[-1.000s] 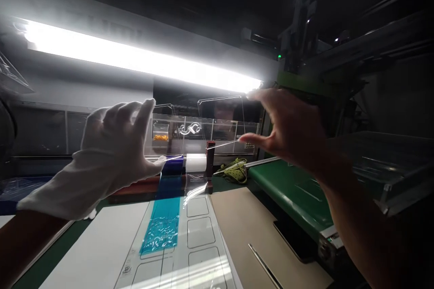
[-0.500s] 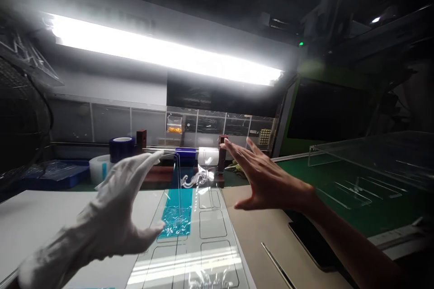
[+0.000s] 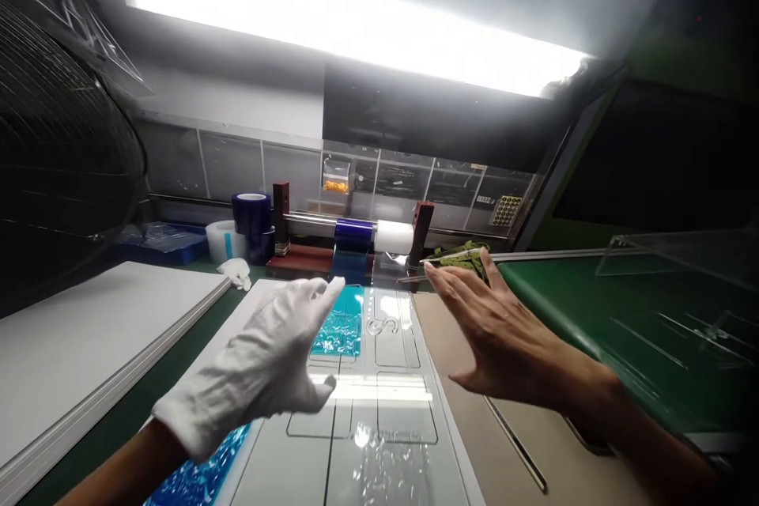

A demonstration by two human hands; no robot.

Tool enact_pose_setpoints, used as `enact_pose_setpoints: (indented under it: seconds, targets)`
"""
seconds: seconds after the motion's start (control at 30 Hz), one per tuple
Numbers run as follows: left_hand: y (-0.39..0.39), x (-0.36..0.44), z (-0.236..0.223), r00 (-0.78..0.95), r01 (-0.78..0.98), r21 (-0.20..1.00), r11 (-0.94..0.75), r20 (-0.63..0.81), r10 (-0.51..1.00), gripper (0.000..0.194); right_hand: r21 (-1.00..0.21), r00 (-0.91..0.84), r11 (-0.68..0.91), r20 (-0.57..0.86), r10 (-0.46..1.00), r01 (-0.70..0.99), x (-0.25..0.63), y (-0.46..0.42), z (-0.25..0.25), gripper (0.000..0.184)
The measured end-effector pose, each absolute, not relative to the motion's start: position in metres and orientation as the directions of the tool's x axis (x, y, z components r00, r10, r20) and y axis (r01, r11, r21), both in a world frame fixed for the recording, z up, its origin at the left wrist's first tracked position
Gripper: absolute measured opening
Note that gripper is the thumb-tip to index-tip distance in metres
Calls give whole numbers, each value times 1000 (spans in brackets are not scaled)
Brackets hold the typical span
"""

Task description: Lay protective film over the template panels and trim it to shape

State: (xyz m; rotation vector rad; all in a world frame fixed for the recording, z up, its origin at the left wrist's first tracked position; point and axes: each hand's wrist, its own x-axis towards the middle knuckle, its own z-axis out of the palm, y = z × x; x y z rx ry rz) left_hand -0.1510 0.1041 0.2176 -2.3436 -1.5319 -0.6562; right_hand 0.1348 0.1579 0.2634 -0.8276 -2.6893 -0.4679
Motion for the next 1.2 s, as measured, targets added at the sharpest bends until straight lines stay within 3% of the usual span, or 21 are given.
enact_pose_setpoints:
  seconds: [0.1, 0.17, 0.27, 0.4, 0.57, 0.67, 0.73, 0.8, 0.87, 0.93, 0.97, 1.03, 1.2]
  targets:
    - [112, -131, 220, 316, 948, -108, -301, 452, 834, 67, 351, -798, 723, 365, 479, 595, 119, 150, 258, 123]
    - [117, -114, 214, 300, 954, -154, -259, 410, 861, 57, 351, -807, 732, 346, 478, 584, 111, 149, 252, 122]
    - [125, -101, 201, 297, 954, -153, -257, 377, 877, 62, 286, -809, 764, 324, 491, 578, 117, 154, 244, 123]
    - [126, -116, 182, 330, 926, 70, -372, 334, 883, 88, 96, -782, 795, 283, 556, 599, 156, 169, 234, 125]
    - [103, -129, 127, 474, 773, 387, -503, 174, 863, 111, -255, -831, 815, 71, 552, 520, 209, 166, 197, 131]
    - [96, -113, 99, 333, 816, 392, -426, 283, 899, 110, -352, -808, 756, -2, 589, 552, 220, 157, 169, 132]
    - [101, -99, 94, 161, 888, 353, -295, 362, 918, 107, -346, -750, 714, 43, 660, 609, 220, 159, 150, 129]
    - [111, -90, 95, -82, 907, 413, -84, 370, 925, 102, -330, -637, 637, 124, 761, 696, 219, 172, 131, 124]
    - [121, -87, 92, -319, 774, 626, 96, 254, 913, 95, -346, -490, 521, 178, 853, 781, 222, 199, 111, 121]
    - [126, -92, 77, -319, 452, 886, 107, 49, 947, 90, -386, -334, 376, 174, 926, 842, 229, 236, 90, 120]
    - [127, -96, 66, -220, 262, 963, 55, 4, 976, 92, -403, -272, 308, 145, 951, 862, 233, 256, 79, 120]
    - [123, -104, 41, -90, 17, 997, 75, -73, 993, 96, -396, -199, 210, 69, 978, 894, 237, 294, 58, 120]
    - [93, -122, -12, -2, -142, 923, 358, -362, 932, 78, -337, -227, 189, -77, 971, 922, 231, 341, 29, 119]
